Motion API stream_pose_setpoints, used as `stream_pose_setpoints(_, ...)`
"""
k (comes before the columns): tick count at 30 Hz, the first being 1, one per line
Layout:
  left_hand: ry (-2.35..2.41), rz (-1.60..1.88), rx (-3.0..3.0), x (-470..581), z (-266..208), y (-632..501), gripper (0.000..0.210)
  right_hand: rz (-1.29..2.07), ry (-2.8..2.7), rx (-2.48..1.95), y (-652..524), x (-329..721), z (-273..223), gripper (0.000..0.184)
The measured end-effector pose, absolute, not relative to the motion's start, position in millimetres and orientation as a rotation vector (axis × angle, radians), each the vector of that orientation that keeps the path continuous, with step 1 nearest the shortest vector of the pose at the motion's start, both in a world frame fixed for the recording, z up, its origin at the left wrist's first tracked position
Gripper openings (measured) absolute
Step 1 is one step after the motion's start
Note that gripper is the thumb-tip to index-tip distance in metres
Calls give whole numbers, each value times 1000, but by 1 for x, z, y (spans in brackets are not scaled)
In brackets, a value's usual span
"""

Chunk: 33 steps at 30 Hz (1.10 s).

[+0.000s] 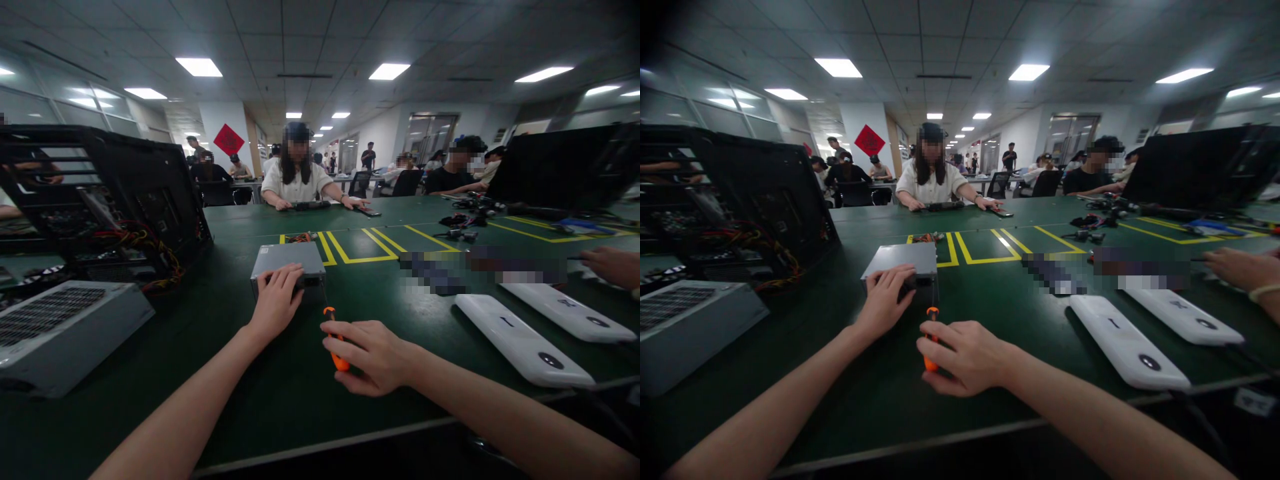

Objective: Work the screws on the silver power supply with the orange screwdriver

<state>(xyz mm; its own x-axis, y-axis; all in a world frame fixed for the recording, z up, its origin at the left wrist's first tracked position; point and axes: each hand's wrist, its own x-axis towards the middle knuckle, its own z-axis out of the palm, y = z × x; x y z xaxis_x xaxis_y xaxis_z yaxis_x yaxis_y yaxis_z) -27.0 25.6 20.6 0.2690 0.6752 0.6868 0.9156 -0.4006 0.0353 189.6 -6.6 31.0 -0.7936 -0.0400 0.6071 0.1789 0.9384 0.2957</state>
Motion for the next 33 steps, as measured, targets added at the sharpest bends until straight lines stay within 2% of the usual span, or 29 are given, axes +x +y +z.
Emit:
stream_pose_setpoints(3, -1442, -896, -2176, -27, 20, 26, 33, -562, -2438, -97, -7, 189, 33, 30)
stream_pose_setpoints(7, -1442, -890, -2184, -27, 21, 25, 33, -502, -2285, -110, -6, 187, 31, 24)
stream_pose_setpoints(13, -1451, -897, -2191, -26, 22, 24, 34, -461, -2365, -122, -6, 191, 31, 30)
stream_pose_setpoints(17, -1449, -895, -2198, -26, 23, 23, 33, -578, -2350, -98, -7, 191, 35, 26)
stream_pose_setpoints(24, -1456, -890, -2193, -27, 23, 23, 34, -546, -2270, -158, -8, 189, 32, 20)
stream_pose_setpoints(29, -1458, -885, -2196, -27, 23, 25, 34, -610, -2422, -160, -15, 190, 35, 30)
stream_pose_setpoints(33, -1457, -889, -2195, -27, 23, 24, 33, -578, -2373, -102, -13, 186, 33, 23)
